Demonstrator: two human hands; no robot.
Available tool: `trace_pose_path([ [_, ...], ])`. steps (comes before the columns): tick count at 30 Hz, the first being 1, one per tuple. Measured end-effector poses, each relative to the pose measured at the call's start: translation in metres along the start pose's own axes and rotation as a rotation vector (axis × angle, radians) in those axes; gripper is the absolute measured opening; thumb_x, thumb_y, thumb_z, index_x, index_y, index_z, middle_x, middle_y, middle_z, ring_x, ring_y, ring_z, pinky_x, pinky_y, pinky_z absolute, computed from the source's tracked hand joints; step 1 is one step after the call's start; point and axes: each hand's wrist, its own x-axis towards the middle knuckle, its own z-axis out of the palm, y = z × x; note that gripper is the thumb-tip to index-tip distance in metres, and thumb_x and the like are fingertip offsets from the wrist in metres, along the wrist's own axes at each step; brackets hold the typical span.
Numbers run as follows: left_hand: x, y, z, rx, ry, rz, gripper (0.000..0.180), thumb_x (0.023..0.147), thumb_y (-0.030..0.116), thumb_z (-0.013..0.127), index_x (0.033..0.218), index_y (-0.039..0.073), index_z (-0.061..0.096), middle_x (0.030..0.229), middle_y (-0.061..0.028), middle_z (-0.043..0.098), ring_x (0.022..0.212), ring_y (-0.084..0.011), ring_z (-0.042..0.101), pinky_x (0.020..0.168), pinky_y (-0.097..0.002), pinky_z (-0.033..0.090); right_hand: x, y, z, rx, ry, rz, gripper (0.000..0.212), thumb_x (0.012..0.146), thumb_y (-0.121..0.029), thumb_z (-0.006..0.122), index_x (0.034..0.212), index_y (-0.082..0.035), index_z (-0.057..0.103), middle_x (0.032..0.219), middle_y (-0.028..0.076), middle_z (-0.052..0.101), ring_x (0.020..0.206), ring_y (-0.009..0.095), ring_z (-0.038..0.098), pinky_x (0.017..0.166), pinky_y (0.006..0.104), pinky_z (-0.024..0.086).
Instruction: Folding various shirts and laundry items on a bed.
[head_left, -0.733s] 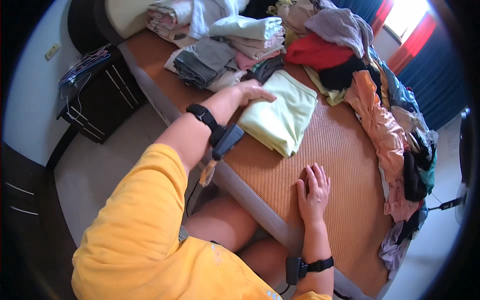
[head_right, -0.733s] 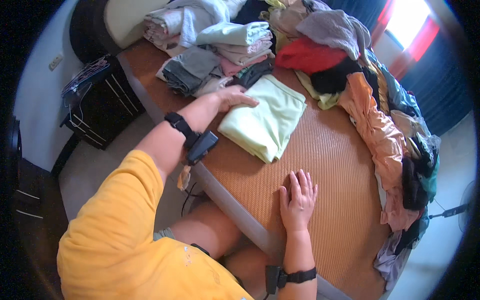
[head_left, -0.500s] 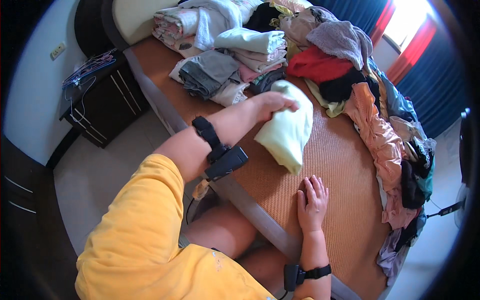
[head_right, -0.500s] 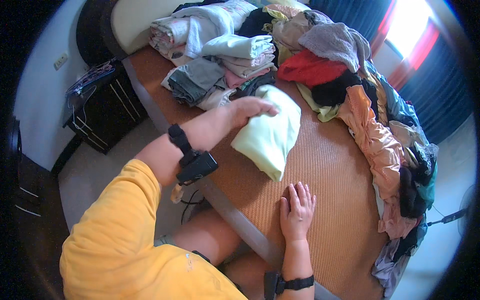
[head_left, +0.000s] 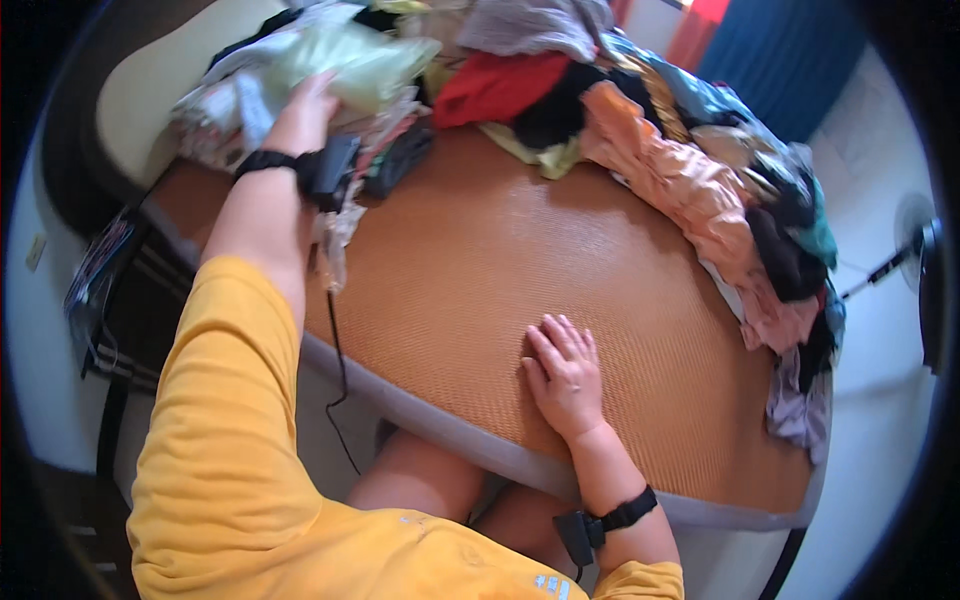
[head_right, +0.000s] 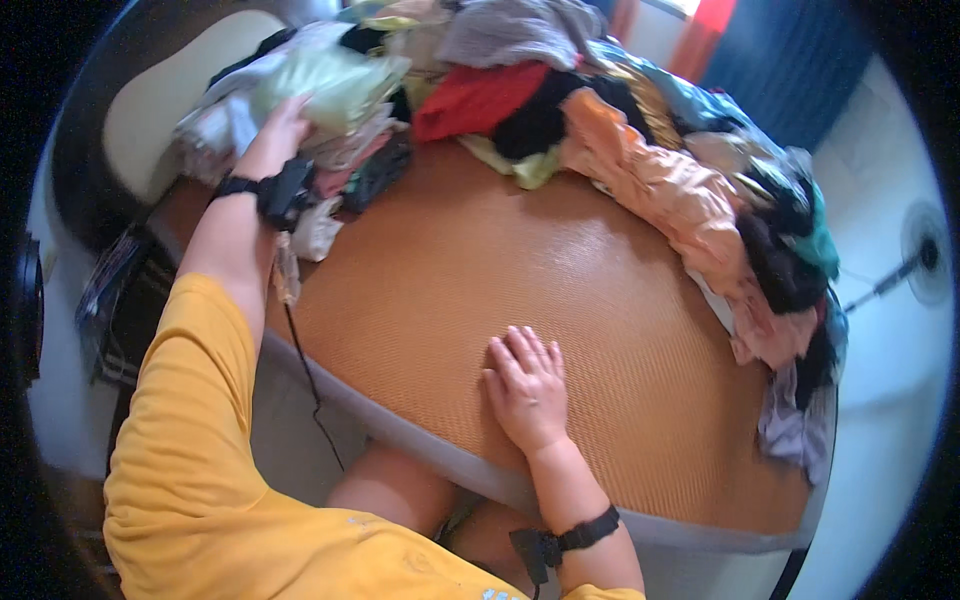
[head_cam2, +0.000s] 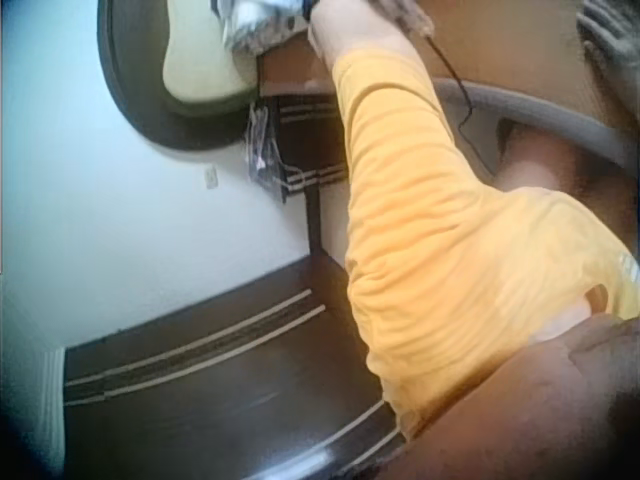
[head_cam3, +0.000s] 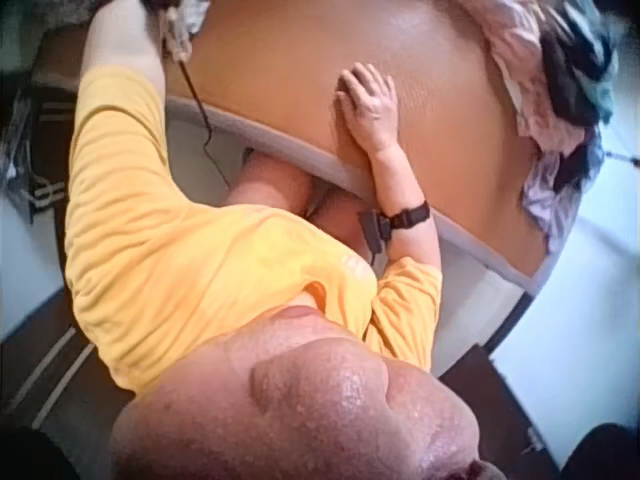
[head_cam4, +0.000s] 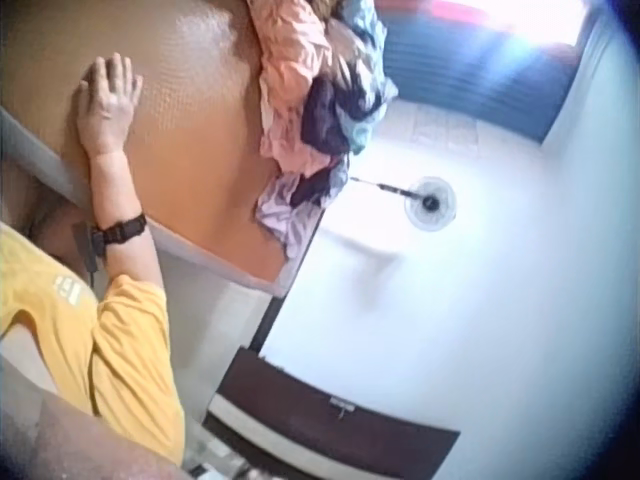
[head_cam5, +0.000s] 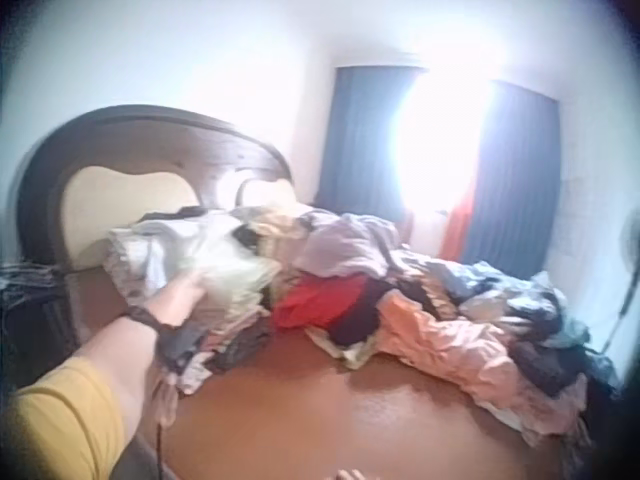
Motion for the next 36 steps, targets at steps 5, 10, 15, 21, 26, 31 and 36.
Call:
trace_pose_path([
  [5, 0.022, -0.078, -0.013, -0.917, -0.074, -0.422, 0.039, 0.091, 0.028, 0.039, 0.116, 0.000, 0.051, 0.113, -0.0109, 0.055, 0.108, -0.0226, 0.050, 0.095, -0.0313, 0.035, 0.003, -0.006, 0.001, 0.083, 0.016, -0.040, 0.035, 0.081, -0.026, 0.056, 0.113, -0.010, 0.056, 0.123, 0.013, 0.050, 0.120, 0.030, 0.042, 0.101, 0.0490, 0.028],
  [10, 0.063, -0.071, -0.038, -0.802, 0.615, -0.677, 0.053, 0.076, 0.032, 0.062, 0.115, -0.002, 0.050, 0.114, -0.0156, 0.055, 0.104, -0.0286, 0.054, 0.092, -0.0380, 0.041, 0.003, 0.010, -0.003, 0.344, 0.015, -0.085, 0.046, 0.078, -0.021, 0.061, 0.121, -0.009, 0.050, 0.126, 0.017, 0.046, 0.121, 0.031, 0.040, 0.101, 0.0450, 0.031],
  [15, 0.031, 0.046, 0.010, 0.256, 0.742, 0.018, 0.056, 0.069, 0.023, 0.072, 0.114, -0.001, 0.049, 0.110, -0.0146, 0.054, 0.098, -0.0276, 0.053, 0.089, -0.0364, 0.041, 0.009, 0.134, -0.038, -0.065, 0.232, 0.178, 0.063, 0.072, -0.026, 0.069, 0.127, -0.009, 0.042, 0.126, 0.024, 0.042, 0.117, 0.033, 0.044, 0.098, 0.0403, 0.036],
  [21, -0.109, 0.242, 0.152, -0.983, -0.615, -0.268, 0.035, 0.078, 0.010, 0.067, 0.108, 0.009, 0.049, 0.094, -0.0004, 0.051, 0.088, -0.0090, 0.049, 0.080, -0.0230, 0.042, 0.035, 0.303, -0.099, 0.406, 0.458, 1.040, 0.077, 0.068, -0.028, 0.073, 0.125, 0.007, 0.035, 0.119, 0.021, 0.051, 0.108, 0.030, 0.052, 0.092, 0.0360, 0.040],
  [26, -0.171, 0.311, 0.154, -1.158, -1.077, -0.620, 0.037, 0.086, 0.016, 0.058, 0.118, 0.007, 0.042, 0.102, -0.0034, 0.052, 0.094, -0.0110, 0.051, 0.078, -0.0258, 0.046, 0.074, 0.299, -0.080, 0.608, 0.547, 0.866, 0.043, 0.072, -0.020, 0.071, 0.107, 0.001, 0.058, 0.099, 0.012, 0.063, 0.087, 0.021, 0.059, 0.081, 0.0320, 0.046],
  [31, -0.158, 0.306, 0.160, -1.415, -1.008, -1.091, 0.048, 0.089, 0.046, 0.045, 0.118, 0.007, 0.040, 0.104, -0.0106, 0.052, 0.099, -0.0232, 0.053, 0.080, -0.0399, 0.049, 0.110, 0.203, -0.061, 0.760, 0.504, 0.431, 0.019, 0.081, -0.012, 0.058, 0.096, -0.001, 0.061, 0.085, 0.008, 0.065, 0.078, 0.015, 0.059, 0.072, 0.0282, 0.047],
  [36, -0.133, 0.297, 0.146, -2.133, -0.877, -0.963, 0.072, 0.083, 0.059, 0.045, 0.126, 0.003, 0.035, 0.116, -0.0185, 0.051, 0.105, -0.0326, 0.053, 0.089, -0.0502, 0.043, 0.043, 0.027, -0.082, 0.652, 0.211, -0.073, 0.010, 0.073, -0.005, 0.064, 0.077, -0.005, 0.056, 0.068, 0.008, 0.057, 0.061, 0.017, 0.058, 0.057, 0.0308, 0.047],
])
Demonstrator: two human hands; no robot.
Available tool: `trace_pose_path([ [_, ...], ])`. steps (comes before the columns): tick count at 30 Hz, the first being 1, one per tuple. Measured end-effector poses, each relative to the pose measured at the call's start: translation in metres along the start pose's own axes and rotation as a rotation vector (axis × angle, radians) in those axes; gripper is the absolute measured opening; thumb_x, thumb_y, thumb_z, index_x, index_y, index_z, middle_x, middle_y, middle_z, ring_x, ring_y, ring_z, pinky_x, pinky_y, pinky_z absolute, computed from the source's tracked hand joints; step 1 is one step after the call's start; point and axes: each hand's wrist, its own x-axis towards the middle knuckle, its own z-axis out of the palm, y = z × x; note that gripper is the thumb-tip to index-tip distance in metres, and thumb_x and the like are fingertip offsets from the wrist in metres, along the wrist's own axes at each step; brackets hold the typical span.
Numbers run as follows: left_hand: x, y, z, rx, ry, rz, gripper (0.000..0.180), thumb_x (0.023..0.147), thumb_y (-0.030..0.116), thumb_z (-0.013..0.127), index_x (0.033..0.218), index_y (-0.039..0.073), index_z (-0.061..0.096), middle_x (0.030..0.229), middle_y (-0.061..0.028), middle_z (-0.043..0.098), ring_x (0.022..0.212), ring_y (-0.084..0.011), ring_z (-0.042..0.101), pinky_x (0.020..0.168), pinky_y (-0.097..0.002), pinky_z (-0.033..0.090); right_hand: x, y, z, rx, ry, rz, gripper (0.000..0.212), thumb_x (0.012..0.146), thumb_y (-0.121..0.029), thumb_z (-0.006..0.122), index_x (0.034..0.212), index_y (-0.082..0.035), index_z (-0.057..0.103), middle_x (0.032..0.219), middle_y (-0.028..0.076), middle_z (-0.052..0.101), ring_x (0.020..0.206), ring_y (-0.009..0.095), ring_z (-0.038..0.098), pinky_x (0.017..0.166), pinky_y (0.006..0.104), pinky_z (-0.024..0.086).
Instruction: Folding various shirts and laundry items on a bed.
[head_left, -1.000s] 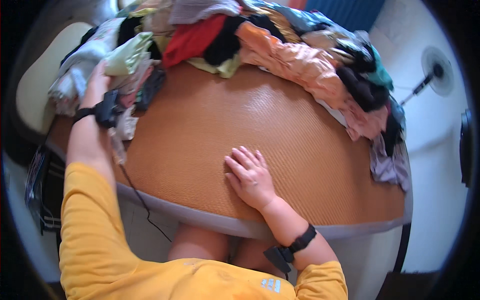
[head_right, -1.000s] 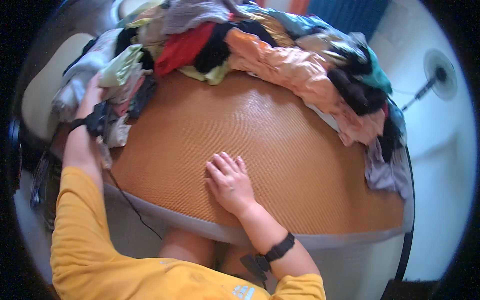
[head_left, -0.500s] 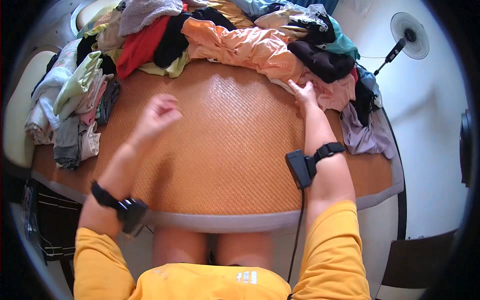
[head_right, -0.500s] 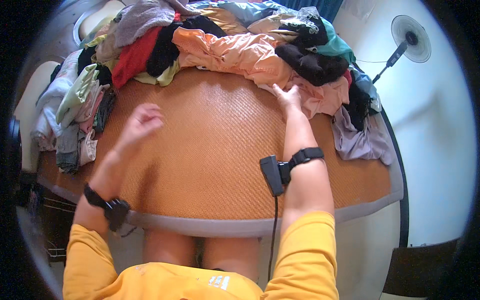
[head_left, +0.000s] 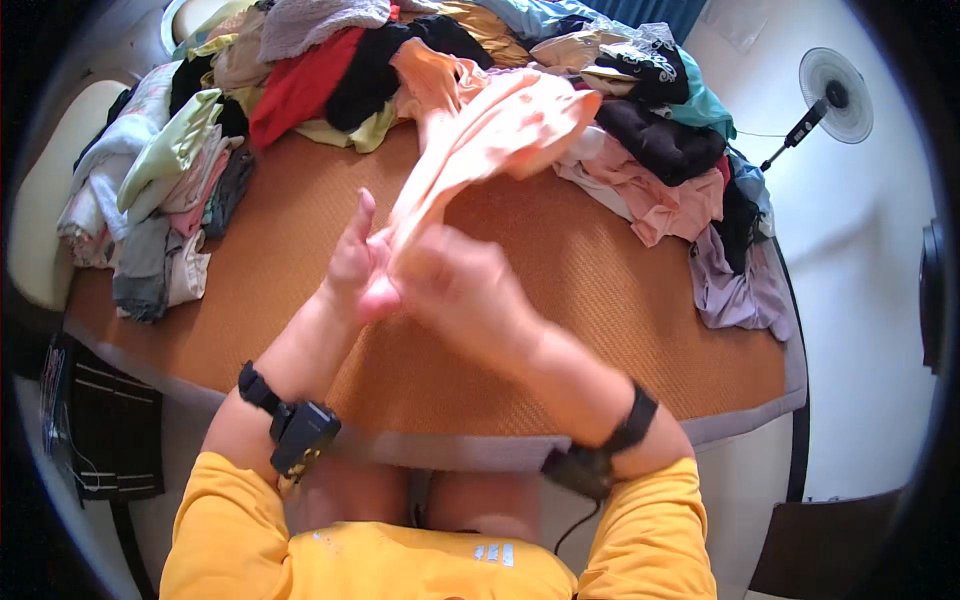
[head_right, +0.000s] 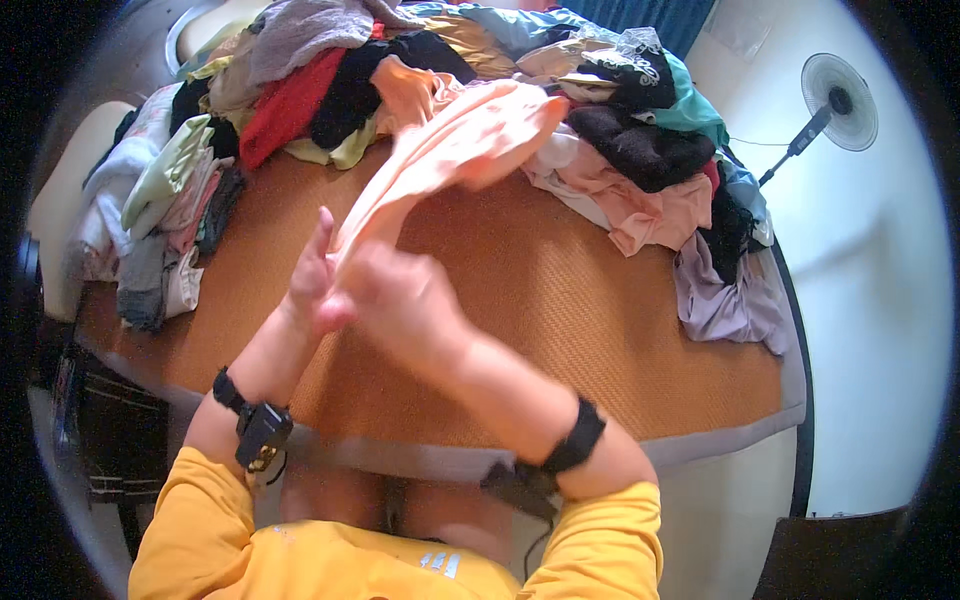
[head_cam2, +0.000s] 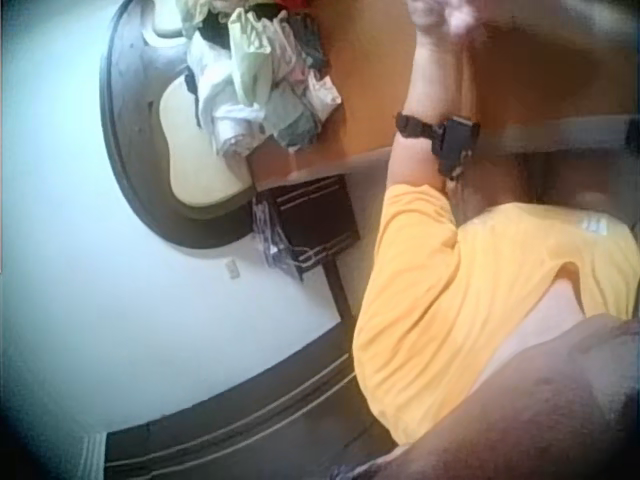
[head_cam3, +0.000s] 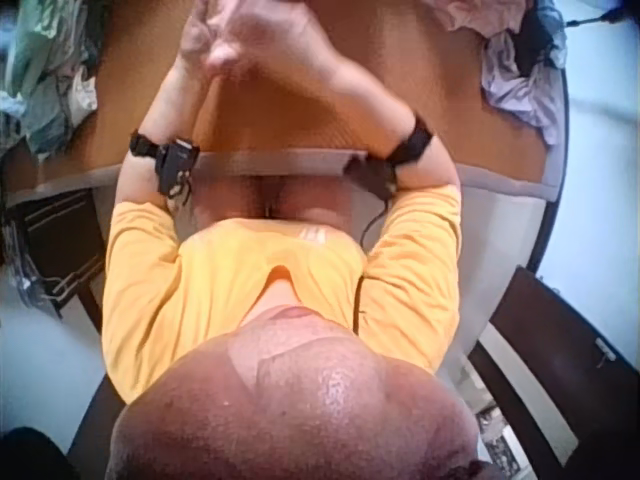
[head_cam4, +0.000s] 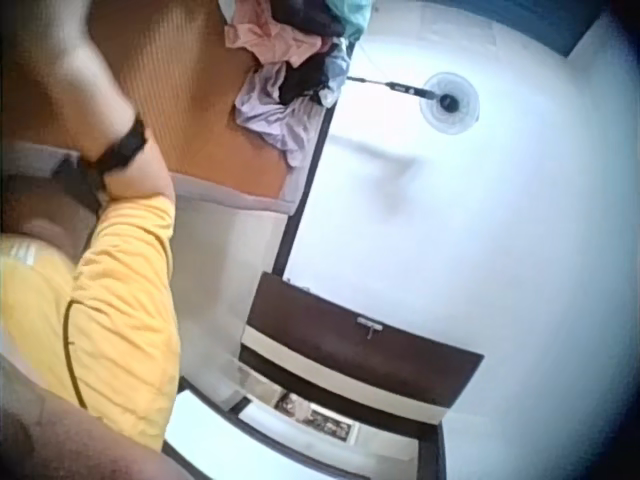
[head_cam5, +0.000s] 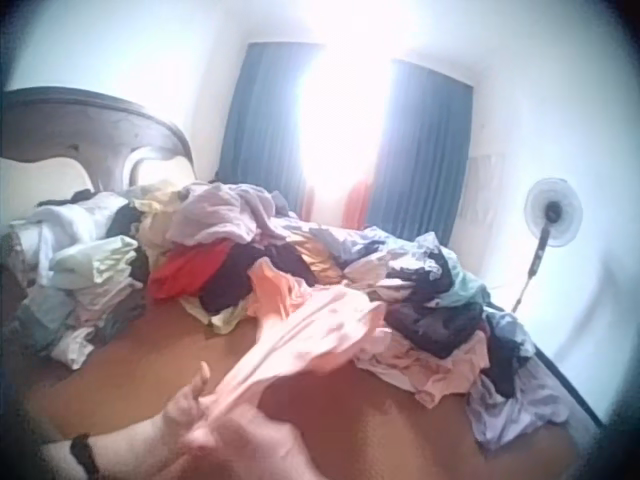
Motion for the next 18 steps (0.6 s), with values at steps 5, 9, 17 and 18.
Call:
trace_pose_path([
  [5, -0.025, -0.002, -0.010, 0.387, 0.178, 0.041, 0.047, 0.082, 0.025, 0.059, 0.119, -0.001, 0.046, 0.108, -0.0122, 0.059, 0.093, -0.0237, 0.060, 0.083, -0.0355, 0.048, -0.081, -0.061, 0.025, -0.072, -0.540, 0.045, 0.012, 0.074, -0.011, 0.064, 0.080, -0.006, 0.056, 0.064, 0.013, 0.057, 0.057, 0.031, 0.058, 0.053, 0.0359, 0.048],
  [9, -0.078, 0.006, -0.016, 0.842, 0.146, -0.110, 0.043, 0.080, 0.013, 0.062, 0.118, -0.001, 0.047, 0.107, -0.0085, 0.060, 0.093, -0.0155, 0.058, 0.083, -0.0291, 0.047, -0.076, -0.028, -0.012, -0.173, -0.297, 0.257, 0.019, 0.080, -0.026, 0.058, 0.093, -0.011, 0.061, 0.066, 0.011, 0.061, 0.063, 0.025, 0.062, 0.059, 0.0346, 0.049],
  [17, -0.149, 0.052, -0.004, 1.702, -0.240, -0.600, 0.047, 0.084, 0.038, 0.060, 0.112, 0.000, 0.055, 0.095, -0.0068, 0.063, 0.085, -0.0152, 0.057, 0.078, -0.0294, 0.046, -0.031, 0.051, -0.031, -0.545, 0.019, 0.399, 0.095, 0.068, -0.048, 0.070, 0.139, -0.008, 0.020, 0.129, 0.029, 0.036, 0.124, 0.040, 0.033, 0.102, 0.0413, 0.030],
  [18, -0.152, 0.061, 0.002, 1.909, -0.143, -0.618, 0.048, 0.084, 0.042, 0.057, 0.109, 0.001, 0.057, 0.090, -0.0083, 0.063, 0.082, -0.0161, 0.058, 0.074, -0.0298, 0.046, -0.020, 0.049, -0.019, -0.559, 0.016, 0.321, 0.095, 0.068, -0.048, 0.070, 0.140, -0.010, 0.019, 0.131, 0.027, 0.034, 0.124, 0.039, 0.031, 0.102, 0.0407, 0.030],
])
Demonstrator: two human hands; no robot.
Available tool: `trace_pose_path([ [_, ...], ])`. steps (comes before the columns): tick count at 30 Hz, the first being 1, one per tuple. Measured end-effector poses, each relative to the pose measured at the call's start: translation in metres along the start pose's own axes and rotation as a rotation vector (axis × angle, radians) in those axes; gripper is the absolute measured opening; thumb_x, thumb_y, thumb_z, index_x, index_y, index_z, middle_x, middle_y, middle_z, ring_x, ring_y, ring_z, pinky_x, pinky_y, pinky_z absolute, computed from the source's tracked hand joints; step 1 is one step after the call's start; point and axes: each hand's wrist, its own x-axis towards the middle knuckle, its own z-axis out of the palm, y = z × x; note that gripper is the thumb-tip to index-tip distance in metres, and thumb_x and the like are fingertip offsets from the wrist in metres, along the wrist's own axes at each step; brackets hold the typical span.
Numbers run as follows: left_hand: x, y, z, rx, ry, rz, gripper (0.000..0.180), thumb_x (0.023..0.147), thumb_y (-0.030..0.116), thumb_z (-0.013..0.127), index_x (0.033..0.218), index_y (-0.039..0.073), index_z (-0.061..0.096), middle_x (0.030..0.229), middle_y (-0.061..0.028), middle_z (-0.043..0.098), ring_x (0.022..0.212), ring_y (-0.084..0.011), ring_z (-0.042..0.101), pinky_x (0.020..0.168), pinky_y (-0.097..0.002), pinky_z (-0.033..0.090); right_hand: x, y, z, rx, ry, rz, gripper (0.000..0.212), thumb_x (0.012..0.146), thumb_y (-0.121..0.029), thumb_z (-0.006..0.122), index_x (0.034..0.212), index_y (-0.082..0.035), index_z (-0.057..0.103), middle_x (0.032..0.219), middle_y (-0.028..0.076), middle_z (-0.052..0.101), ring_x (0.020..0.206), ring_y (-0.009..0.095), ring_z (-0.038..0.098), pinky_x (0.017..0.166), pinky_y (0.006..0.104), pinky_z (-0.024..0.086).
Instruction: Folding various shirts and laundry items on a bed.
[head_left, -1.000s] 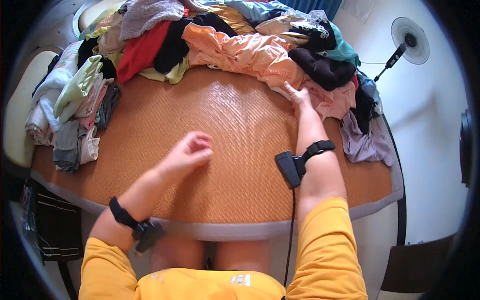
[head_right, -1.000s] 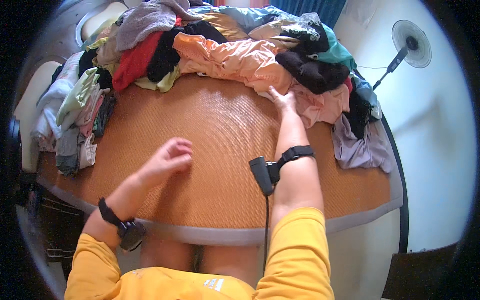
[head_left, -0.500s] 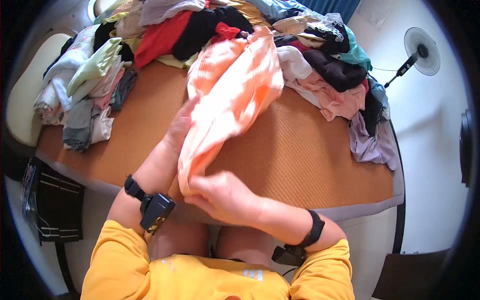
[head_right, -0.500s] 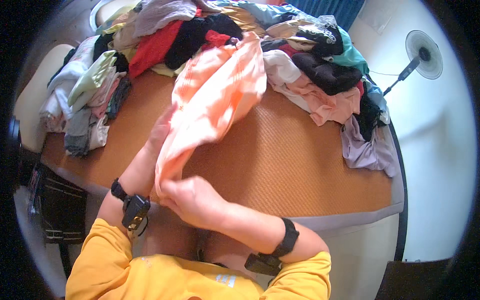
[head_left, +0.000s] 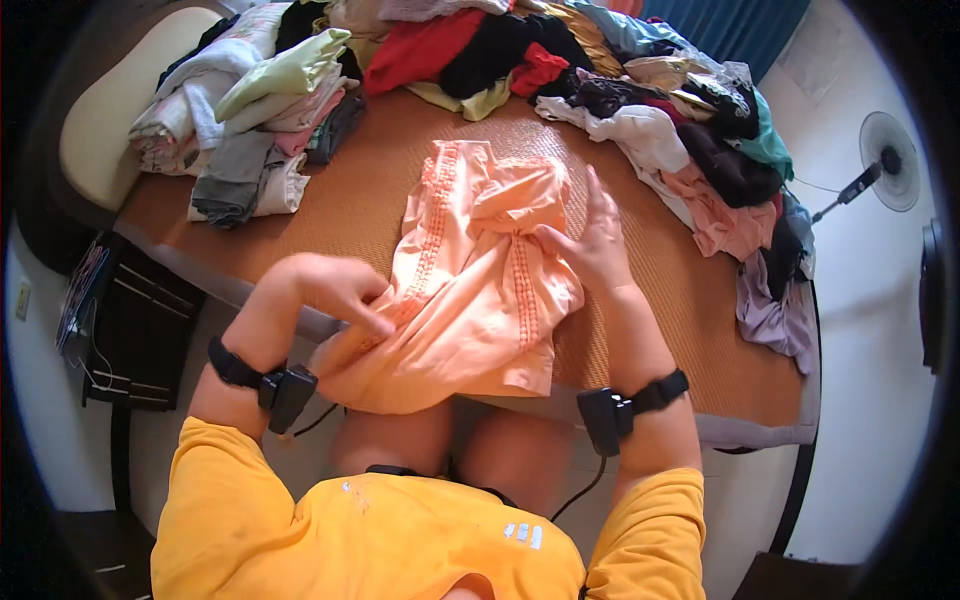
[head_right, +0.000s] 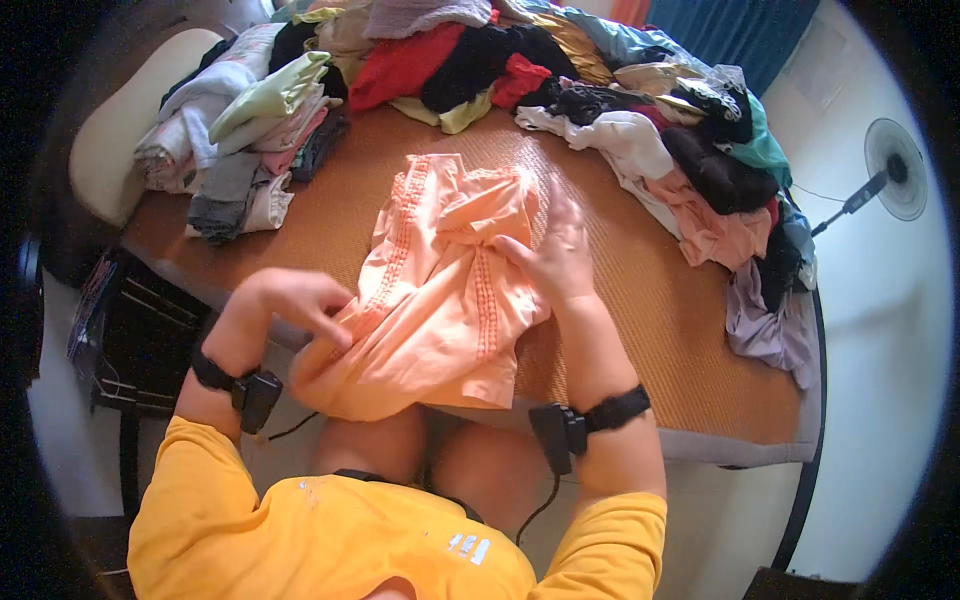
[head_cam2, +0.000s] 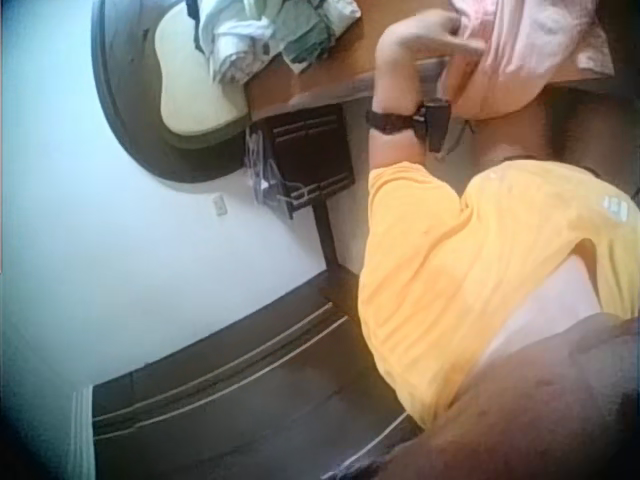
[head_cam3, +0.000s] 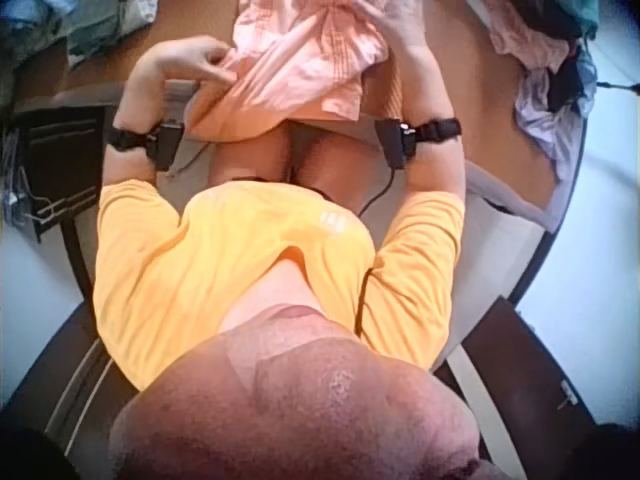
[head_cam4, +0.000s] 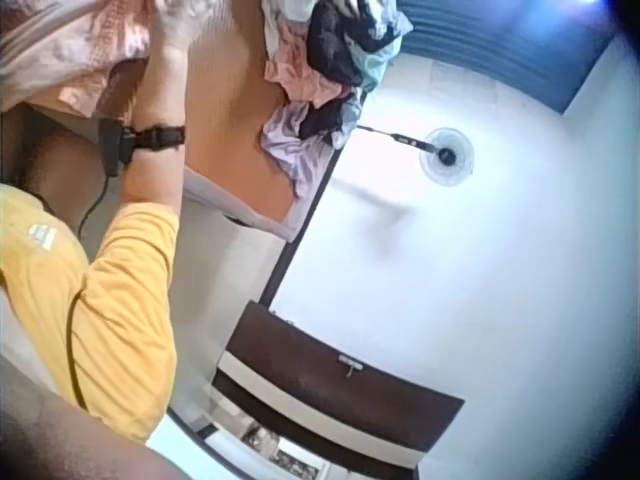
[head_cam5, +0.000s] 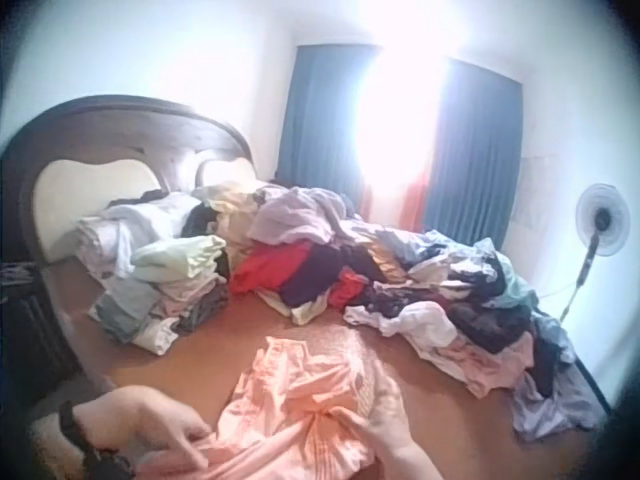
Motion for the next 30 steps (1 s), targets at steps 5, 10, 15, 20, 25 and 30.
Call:
trace_pose_path([
  [5, 0.048, -0.043, -0.050, -0.037, 0.977, -0.165, 0.050, 0.084, 0.045, 0.052, 0.109, 0.001, 0.055, 0.093, -0.0173, 0.060, 0.088, -0.0268, 0.058, 0.075, -0.0360, 0.046, 0.030, -0.058, 0.029, -0.281, -0.047, -0.154, 0.069, 0.070, -0.034, 0.070, 0.129, -0.016, 0.040, 0.133, 0.020, 0.034, 0.121, 0.038, 0.035, 0.098, 0.0401, 0.035],
  [10, 0.132, -0.059, -0.064, -0.022, 1.141, -0.315, 0.085, 0.069, 0.041, 0.068, 0.130, -0.004, 0.030, 0.125, -0.0269, 0.042, 0.118, -0.0362, 0.042, 0.100, -0.0353, 0.033, 0.054, -0.002, 0.048, 0.053, -0.146, 0.166, 0.024, 0.074, -0.014, 0.061, 0.098, -0.012, 0.062, 0.114, 0.017, 0.054, 0.101, 0.031, 0.053, 0.088, 0.0383, 0.043],
  [15, 0.134, -0.077, -0.058, -0.688, 0.933, 0.036, 0.042, 0.062, 0.011, 0.068, 0.101, 0.000, 0.056, 0.091, -0.0077, 0.061, 0.077, -0.0146, 0.058, 0.070, -0.0293, 0.047, 0.006, 0.023, -0.041, 1.503, -0.066, 0.420, 0.029, 0.090, -0.020, 0.049, 0.116, -0.006, 0.047, 0.112, 0.008, 0.055, 0.102, 0.022, 0.054, 0.089, 0.0380, 0.043],
  [20, 0.075, -0.059, -0.048, -1.083, 0.814, 0.479, 0.029, 0.070, 0.010, 0.066, 0.096, 0.004, 0.054, 0.085, -0.0017, 0.057, 0.078, -0.0112, 0.056, 0.072, -0.0265, 0.047, -0.074, 0.097, -0.105, 1.896, -0.027, 0.339, 0.025, 0.089, -0.018, 0.051, 0.111, -0.006, 0.048, 0.106, 0.006, 0.056, 0.101, 0.019, 0.053, 0.092, 0.0366, 0.041],
  [25, 0.021, -0.064, -0.015, -0.678, 0.965, 0.394, 0.041, 0.076, 0.024, 0.069, 0.108, 0.006, 0.052, 0.103, -0.0032, 0.057, 0.093, -0.0116, 0.055, 0.081, -0.0268, 0.045, -0.128, 0.122, -0.103, 0.548, 0.218, 0.542, 0.022, 0.081, -0.002, 0.053, 0.102, -0.004, 0.048, 0.093, 0.007, 0.055, 0.080, 0.016, 0.056, 0.073, 0.0259, 0.047],
  [30, -0.004, -0.048, 0.009, 0.139, 0.929, 0.043, 0.037, 0.074, 0.013, 0.067, 0.109, 0.006, 0.056, 0.102, -0.0067, 0.057, 0.097, -0.0145, 0.053, 0.085, -0.0263, 0.043, -0.115, 0.026, -0.078, 0.414, 0.178, -0.142, 0.054, 0.070, 0.001, 0.061, 0.121, -0.007, 0.045, 0.119, 0.013, 0.048, 0.111, 0.029, 0.047, 0.099, 0.0382, 0.034],
])
